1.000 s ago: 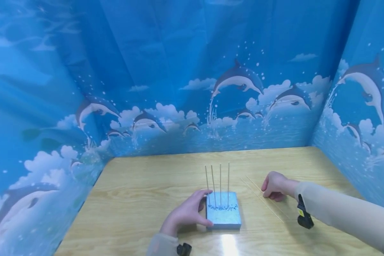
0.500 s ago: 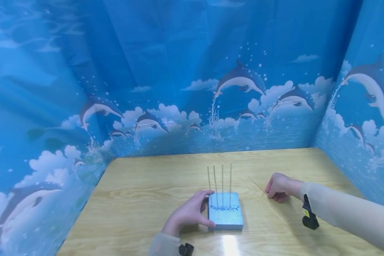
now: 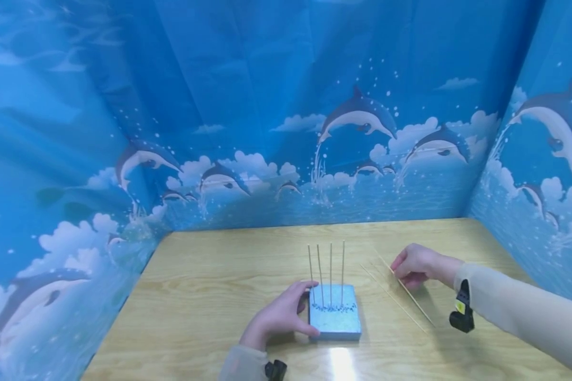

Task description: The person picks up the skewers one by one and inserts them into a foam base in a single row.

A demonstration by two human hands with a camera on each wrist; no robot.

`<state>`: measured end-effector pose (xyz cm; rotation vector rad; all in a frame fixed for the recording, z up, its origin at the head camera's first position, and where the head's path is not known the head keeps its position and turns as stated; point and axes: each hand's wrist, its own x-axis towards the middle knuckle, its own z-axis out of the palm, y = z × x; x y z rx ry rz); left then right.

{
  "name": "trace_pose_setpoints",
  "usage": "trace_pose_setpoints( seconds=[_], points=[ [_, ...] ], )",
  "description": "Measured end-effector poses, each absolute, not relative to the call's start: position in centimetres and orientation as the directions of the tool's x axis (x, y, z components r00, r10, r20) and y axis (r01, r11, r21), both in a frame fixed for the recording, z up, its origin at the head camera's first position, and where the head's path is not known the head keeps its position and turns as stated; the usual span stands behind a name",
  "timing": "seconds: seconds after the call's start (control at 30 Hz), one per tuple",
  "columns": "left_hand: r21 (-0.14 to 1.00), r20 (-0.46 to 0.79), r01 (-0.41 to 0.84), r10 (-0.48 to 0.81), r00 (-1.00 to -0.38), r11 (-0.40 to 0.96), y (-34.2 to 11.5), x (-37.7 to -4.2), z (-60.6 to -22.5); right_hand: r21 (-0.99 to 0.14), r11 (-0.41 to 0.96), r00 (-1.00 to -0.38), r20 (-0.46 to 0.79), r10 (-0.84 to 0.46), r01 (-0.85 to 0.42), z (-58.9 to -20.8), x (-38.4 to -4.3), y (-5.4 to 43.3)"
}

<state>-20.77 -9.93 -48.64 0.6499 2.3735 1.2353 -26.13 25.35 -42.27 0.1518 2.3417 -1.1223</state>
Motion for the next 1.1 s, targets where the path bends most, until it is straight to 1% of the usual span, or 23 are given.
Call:
trace_pose_setpoints(
  seconds=[0.2,0.43,0.67,0.9,1.1],
  points=[
    [0.844,-0.134,0.202,0.56,-0.817,0.497,-10.0,-20.8,-48.6,-0.765,0.562,-0.857,-0.484,-0.178,0.315,-40.3,-26.5,24.8],
    [0.84,-0.127,0.214,0.564,-0.816,0.498,-10.0,-20.7,-48.5,-0.85,0.435,-0.883,-0.418,-0.212,0.298,-38.9,-26.4,24.2],
    [0.833,-0.121,0.226,0.565,-0.816,0.504,-9.9,-20.7,-48.4,-0.911,0.358,-0.912,-0.309,-0.27,0.203,-37.5,-25.7,23.5],
    [0.835,-0.124,0.221,0.564,-0.816,0.504,-9.8,-20.7,-48.3,-0.941,0.324,-0.948,-0.186,-0.257,0.097,-37.2,-24.1,22.0],
    [0.827,-0.111,0.238,0.564,-0.818,0.509,-9.8,-20.5,-48.3,-0.971,0.238,-0.963,-0.096,-0.251,0.034,-38.0,-22.7,20.3]
  ],
)
